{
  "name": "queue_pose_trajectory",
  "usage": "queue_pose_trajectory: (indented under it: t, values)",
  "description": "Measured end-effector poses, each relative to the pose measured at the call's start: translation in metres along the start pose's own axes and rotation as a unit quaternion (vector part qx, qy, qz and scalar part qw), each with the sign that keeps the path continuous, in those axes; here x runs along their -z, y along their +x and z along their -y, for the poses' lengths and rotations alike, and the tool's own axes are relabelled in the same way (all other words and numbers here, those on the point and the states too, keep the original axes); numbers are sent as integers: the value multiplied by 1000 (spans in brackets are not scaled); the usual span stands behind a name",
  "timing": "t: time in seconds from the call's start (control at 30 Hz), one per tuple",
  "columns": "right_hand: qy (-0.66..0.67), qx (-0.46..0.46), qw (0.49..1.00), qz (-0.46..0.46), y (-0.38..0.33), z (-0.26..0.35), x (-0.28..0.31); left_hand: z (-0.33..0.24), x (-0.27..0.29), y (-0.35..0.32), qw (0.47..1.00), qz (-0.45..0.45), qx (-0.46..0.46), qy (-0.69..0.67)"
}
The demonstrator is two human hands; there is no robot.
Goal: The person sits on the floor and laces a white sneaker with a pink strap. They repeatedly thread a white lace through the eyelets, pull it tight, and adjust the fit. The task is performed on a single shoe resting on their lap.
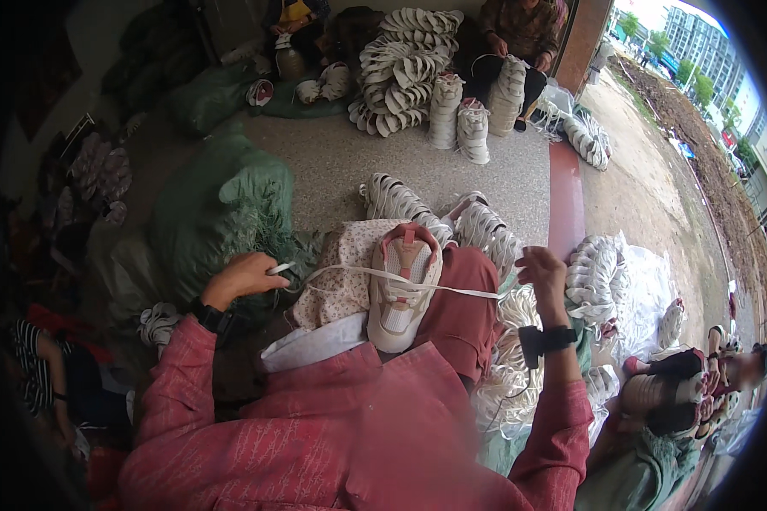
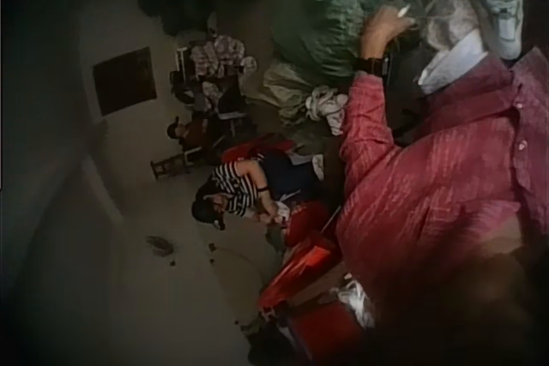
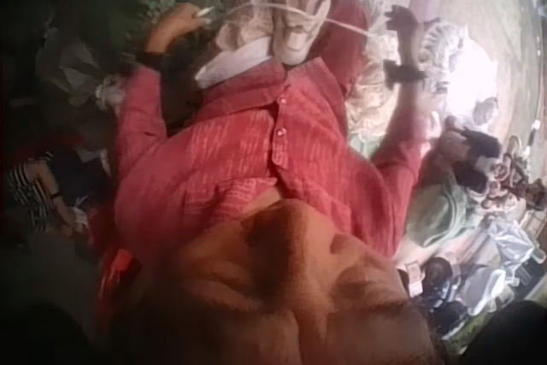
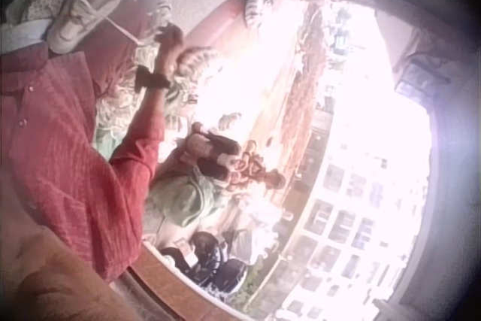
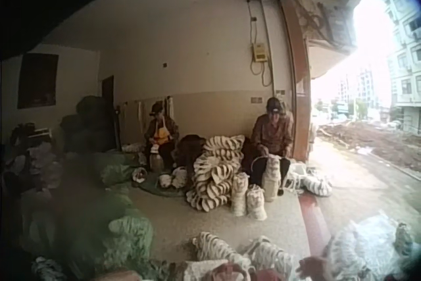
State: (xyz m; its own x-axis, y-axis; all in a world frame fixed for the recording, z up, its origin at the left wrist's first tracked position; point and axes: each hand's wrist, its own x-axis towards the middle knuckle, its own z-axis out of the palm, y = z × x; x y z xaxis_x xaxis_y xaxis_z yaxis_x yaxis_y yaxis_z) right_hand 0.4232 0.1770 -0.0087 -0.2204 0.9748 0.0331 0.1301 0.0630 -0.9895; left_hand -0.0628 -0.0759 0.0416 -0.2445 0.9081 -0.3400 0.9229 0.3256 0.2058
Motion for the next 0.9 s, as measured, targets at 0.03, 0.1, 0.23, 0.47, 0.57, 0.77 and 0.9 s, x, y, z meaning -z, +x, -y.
queue_pose_trajectory:
  t: [0.03, 0.1, 0.23, 0.47, 0.57, 0.77, 0.9]
  values:
    - [-20, 16, 999, 43, -4, -2, -17, -29, 7, 3, 996, -36, -85, -1]
    - [-176, 84, 970, 148, -20, 6, -60, -75, 11, 4, 974, -118, -190, -14]
    - [-289, 258, 882, 271, -55, 28, -101, -148, -7, 37, 877, -280, -383, -76]
    - [-243, 199, 898, 308, -64, 26, -103, -186, -67, 96, 850, -228, -445, -165]
    - [-229, 183, 904, 310, -60, 19, -99, -189, -60, 98, 865, -100, -415, -265]
    - [-228, 182, 899, 327, -53, 18, -101, -194, -50, 95, 848, -29, -408, -337]
    - [-403, 294, 825, 267, -61, 27, -114, -194, -50, 94, 858, -41, -399, -320]
